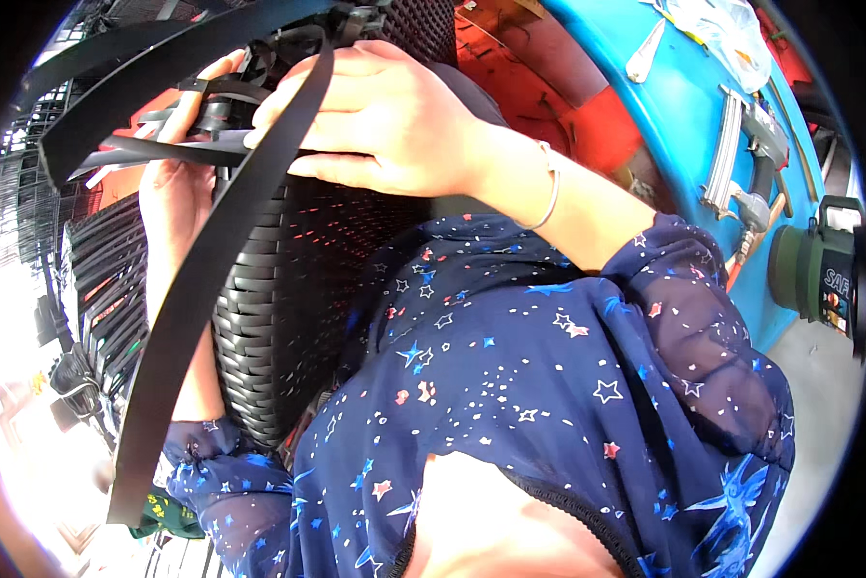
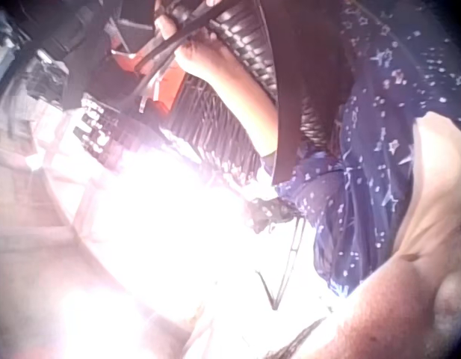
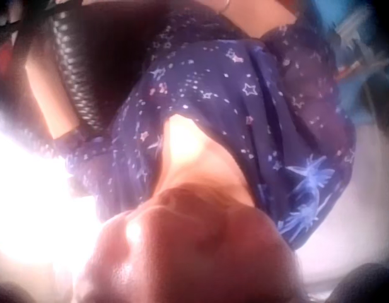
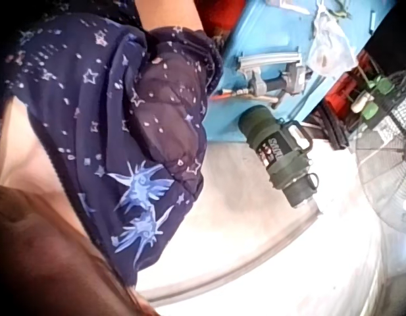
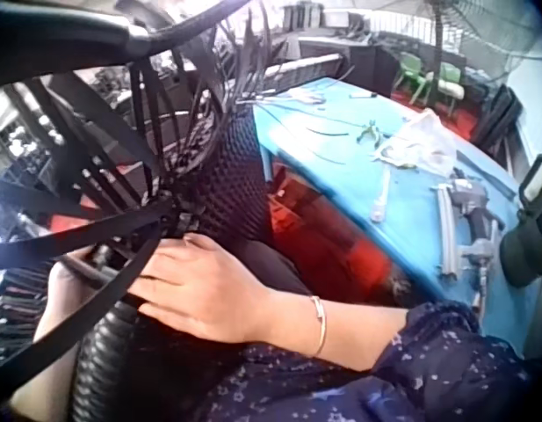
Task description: The person weaves black plastic strips into the frame of a wicker chair. They thread the strips through the vertical supports by hand and use a pneumatic staple gun to secure the woven sections. The person works on the chair's backrest, adjusting the strips and firing staples to hold the weave in place.
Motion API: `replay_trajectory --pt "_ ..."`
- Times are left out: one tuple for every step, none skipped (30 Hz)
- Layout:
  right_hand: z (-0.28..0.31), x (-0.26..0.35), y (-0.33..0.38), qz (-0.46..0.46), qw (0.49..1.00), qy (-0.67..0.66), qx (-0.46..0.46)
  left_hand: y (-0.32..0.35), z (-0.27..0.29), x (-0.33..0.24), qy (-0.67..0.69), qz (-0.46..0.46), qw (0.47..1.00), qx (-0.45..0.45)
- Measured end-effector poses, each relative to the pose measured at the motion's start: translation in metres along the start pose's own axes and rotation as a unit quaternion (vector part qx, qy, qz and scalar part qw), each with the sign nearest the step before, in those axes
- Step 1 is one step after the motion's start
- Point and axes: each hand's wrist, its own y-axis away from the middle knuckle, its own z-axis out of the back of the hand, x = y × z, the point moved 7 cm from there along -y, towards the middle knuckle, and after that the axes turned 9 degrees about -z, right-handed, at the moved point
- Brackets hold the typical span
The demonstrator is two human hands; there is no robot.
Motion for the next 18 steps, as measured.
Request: replay_trajectory --pt "-0.002 0.0 -0.001 -0.007 1.0 -0.004 -0.008 -0.001 0.01 -0.001 -0.05 -0.005 0.998 -0.048" --pt "-0.003 0.002 -0.001 -0.016 0.999 -0.004 -0.046 -0.001 0.025 -0.002 -0.114 -0.004 0.989 -0.096" --pt "-0.003 0.006 -0.001 -0.028 0.997 0.002 -0.068 0.005 0.048 0.003 -0.129 -0.017 0.978 -0.165" --pt "-0.004 0.007 -0.002 -0.03 0.996 0.005 -0.086 0.007 0.059 0.003 -0.142 -0.031 0.961 -0.234" --pt "-0.002 0.009 -0.004 -0.033 0.994 0.007 -0.106 0.006 0.06 0.002 -0.122 -0.035 0.963 -0.238" --pt "0.002 0.011 -0.006 -0.046 0.991 -0.003 -0.123 0.002 0.05 0.002 -0.078 -0.029 0.98 -0.181" --pt "-0.005 0.011 -0.006 -0.035 0.991 0.009 -0.13 0.0 0.023 -0.006 -0.026 -0.027 0.994 -0.102" --pt "-0.006 0.011 -0.008 -0.042 0.991 0.018 -0.126 -0.002 0.01 -0.008 -0.001 -0.022 0.998 -0.056" --pt "-0.006 0.012 -0.009 -0.05 0.991 0.026 -0.122 -0.004 0.008 -0.008 0.002 -0.02 0.998 -0.052" --pt "-0.005 0.014 -0.01 -0.05 0.991 0.033 -0.122 0.0 0.008 -0.009 -0.009 -0.018 0.997 -0.071" --pt "-0.006 0.014 -0.011 -0.048 0.99 0.035 -0.127 0.001 0.009 -0.01 -0.02 -0.018 0.995 -0.092" --pt "-0.007 0.014 -0.013 -0.049 0.992 0.026 -0.117 0.003 0.007 -0.013 -0.031 -0.021 0.992 -0.117" --pt "-0.006 0.015 -0.015 -0.051 0.993 0.021 -0.109 0.006 0.008 -0.015 -0.074 -0.014 0.981 -0.18" --pt "-0.005 0.019 -0.016 -0.047 0.995 0.014 -0.091 0.006 0.015 -0.012 -0.081 0.001 0.982 -0.169" --pt "-0.004 0.021 -0.018 -0.039 0.996 0.027 -0.08 0.006 0.023 -0.009 -0.089 0.016 0.983 -0.158" --pt "-0.004 0.022 -0.019 -0.026 0.997 0.025 -0.075 0.006 0.029 -0.006 -0.097 0.03 0.984 -0.147" --pt "-0.003 0.023 -0.021 -0.013 0.997 0.023 -0.07 0.004 0.024 -0.009 -0.095 0.005 0.989 -0.115" --pt "-0.003 0.024 -0.023 -0.012 0.998 0.024 -0.059 0.002 0.019 -0.012 -0.092 -0.023 0.992 -0.082"
